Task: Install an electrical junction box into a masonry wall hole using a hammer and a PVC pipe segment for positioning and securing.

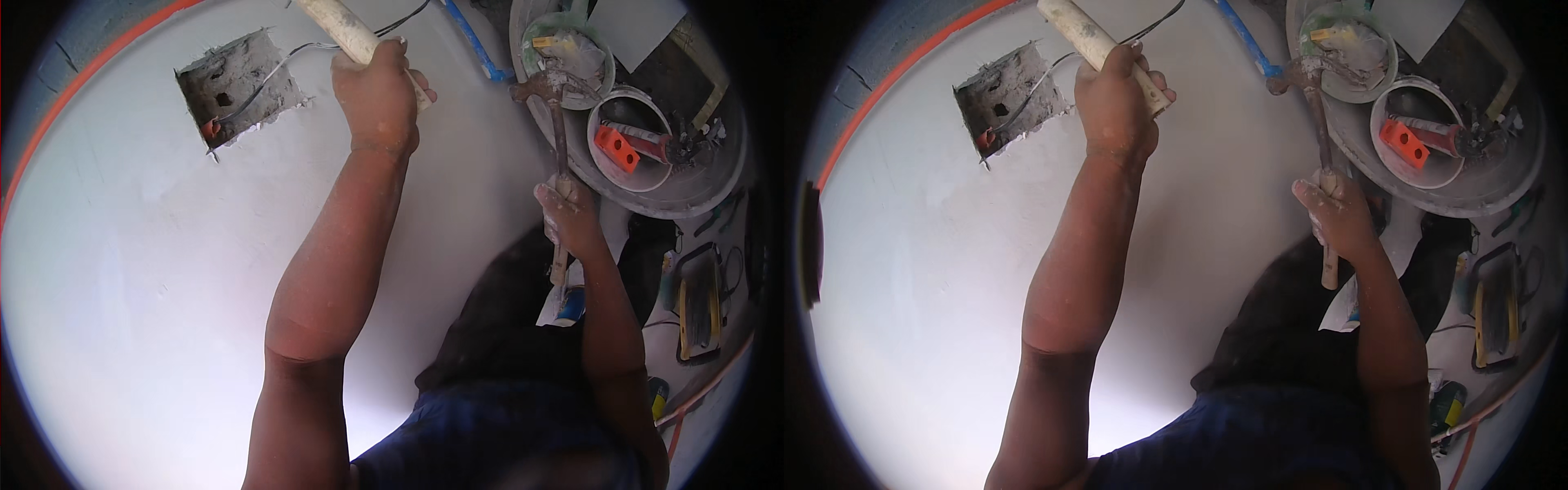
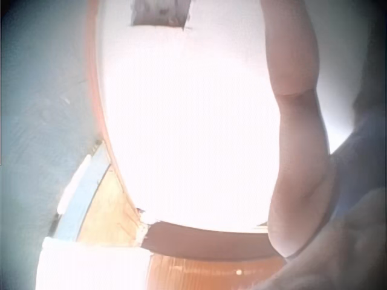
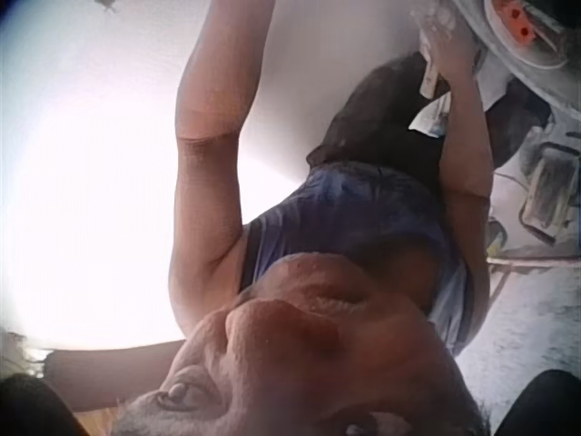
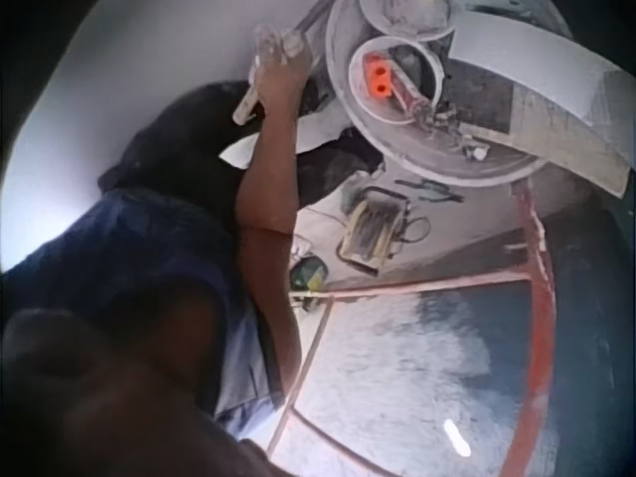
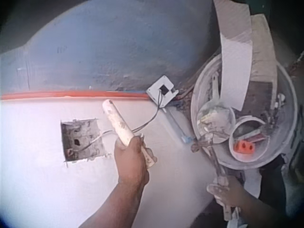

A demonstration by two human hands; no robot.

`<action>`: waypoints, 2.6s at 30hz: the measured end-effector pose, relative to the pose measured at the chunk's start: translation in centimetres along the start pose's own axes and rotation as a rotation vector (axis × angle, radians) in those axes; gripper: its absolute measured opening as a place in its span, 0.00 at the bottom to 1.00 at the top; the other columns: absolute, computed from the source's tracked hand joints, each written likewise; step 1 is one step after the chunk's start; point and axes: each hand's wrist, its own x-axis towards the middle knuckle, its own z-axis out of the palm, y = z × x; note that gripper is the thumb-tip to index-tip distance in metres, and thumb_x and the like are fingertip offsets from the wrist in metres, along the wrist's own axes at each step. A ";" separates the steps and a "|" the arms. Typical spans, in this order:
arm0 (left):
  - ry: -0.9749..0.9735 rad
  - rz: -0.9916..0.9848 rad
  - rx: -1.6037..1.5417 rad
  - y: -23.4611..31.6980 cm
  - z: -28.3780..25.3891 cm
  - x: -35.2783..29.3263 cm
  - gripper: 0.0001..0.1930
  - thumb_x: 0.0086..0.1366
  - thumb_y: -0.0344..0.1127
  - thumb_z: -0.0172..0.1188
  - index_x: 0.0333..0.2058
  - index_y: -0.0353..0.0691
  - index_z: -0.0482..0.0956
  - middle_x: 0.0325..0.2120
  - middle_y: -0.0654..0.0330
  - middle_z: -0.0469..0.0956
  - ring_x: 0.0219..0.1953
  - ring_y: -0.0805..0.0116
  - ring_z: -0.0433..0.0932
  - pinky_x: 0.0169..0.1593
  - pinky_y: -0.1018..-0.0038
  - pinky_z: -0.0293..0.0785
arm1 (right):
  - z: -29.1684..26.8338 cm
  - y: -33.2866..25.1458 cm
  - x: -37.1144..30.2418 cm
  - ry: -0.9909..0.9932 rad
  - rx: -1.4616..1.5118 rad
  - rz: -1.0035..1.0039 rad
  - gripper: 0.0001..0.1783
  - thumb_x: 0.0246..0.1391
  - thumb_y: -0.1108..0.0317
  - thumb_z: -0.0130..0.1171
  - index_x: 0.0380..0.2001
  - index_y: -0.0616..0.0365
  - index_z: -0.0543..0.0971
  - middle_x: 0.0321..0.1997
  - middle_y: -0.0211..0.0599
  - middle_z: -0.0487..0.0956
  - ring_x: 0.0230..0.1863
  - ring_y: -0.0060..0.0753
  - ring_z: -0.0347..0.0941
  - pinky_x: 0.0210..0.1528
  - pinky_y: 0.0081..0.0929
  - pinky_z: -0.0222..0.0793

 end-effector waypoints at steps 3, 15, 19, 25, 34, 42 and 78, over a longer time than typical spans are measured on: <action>0.010 -0.034 -0.116 -1.7 -3.1 -2.1 0.09 0.64 0.34 0.51 0.38 0.37 0.64 0.26 0.57 0.70 0.20 0.67 0.71 0.21 0.69 0.71 | -0.7 -0.9 0.0 0.014 0.082 -0.003 0.16 0.57 0.61 0.60 0.22 0.53 0.65 0.12 0.22 0.62 0.09 0.15 0.56 0.11 0.19 0.54; 0.086 -0.020 0.175 5.1 -12.3 -2.6 0.12 0.65 0.32 0.51 0.45 0.36 0.66 0.27 0.58 0.73 0.21 0.71 0.73 0.20 0.75 0.70 | -0.7 -0.7 0.4 0.078 0.208 0.067 0.14 0.57 0.60 0.60 0.25 0.53 0.67 0.13 0.19 0.61 0.09 0.13 0.53 0.11 0.16 0.52; 0.114 0.077 0.798 8.2 -13.0 -3.8 0.20 0.66 0.31 0.50 0.56 0.34 0.63 0.27 0.60 0.74 0.18 0.76 0.70 0.18 0.77 0.66 | -0.4 -0.4 0.6 0.067 0.195 0.082 0.14 0.57 0.60 0.61 0.26 0.52 0.67 0.13 0.19 0.60 0.09 0.13 0.53 0.10 0.16 0.51; 0.105 0.036 1.221 13.1 -14.5 -4.6 0.21 0.67 0.35 0.48 0.58 0.40 0.63 0.28 0.56 0.75 0.16 0.75 0.70 0.18 0.77 0.66 | -0.5 -0.7 0.8 0.091 0.223 0.091 0.15 0.56 0.59 0.61 0.25 0.50 0.67 0.13 0.18 0.60 0.09 0.12 0.53 0.10 0.16 0.51; 0.111 0.016 1.276 13.7 -14.9 -4.5 0.23 0.68 0.36 0.46 0.61 0.41 0.60 0.26 0.56 0.75 0.15 0.74 0.69 0.18 0.76 0.66 | -0.4 -0.8 1.1 0.069 0.200 0.033 0.16 0.59 0.57 0.58 0.23 0.49 0.66 0.13 0.18 0.59 0.09 0.12 0.53 0.10 0.16 0.52; 0.108 0.091 1.221 13.1 -15.4 -4.1 0.22 0.67 0.36 0.47 0.59 0.38 0.62 0.25 0.57 0.74 0.14 0.76 0.67 0.16 0.77 0.62 | 12.4 -7.8 -1.5 -0.015 1.105 0.145 0.24 0.64 0.41 0.42 0.30 0.50 0.64 0.17 0.25 0.61 0.17 0.24 0.59 0.24 0.26 0.63; 0.107 0.305 1.163 12.5 -19.5 -2.4 0.20 0.58 0.41 0.57 0.43 0.29 0.71 0.38 0.39 0.78 0.43 0.43 0.78 0.48 0.58 0.71 | 29.6 -21.1 -5.5 -0.004 1.195 0.219 0.13 0.64 0.55 0.41 0.28 0.49 0.64 0.17 0.28 0.65 0.16 0.28 0.61 0.20 0.31 0.61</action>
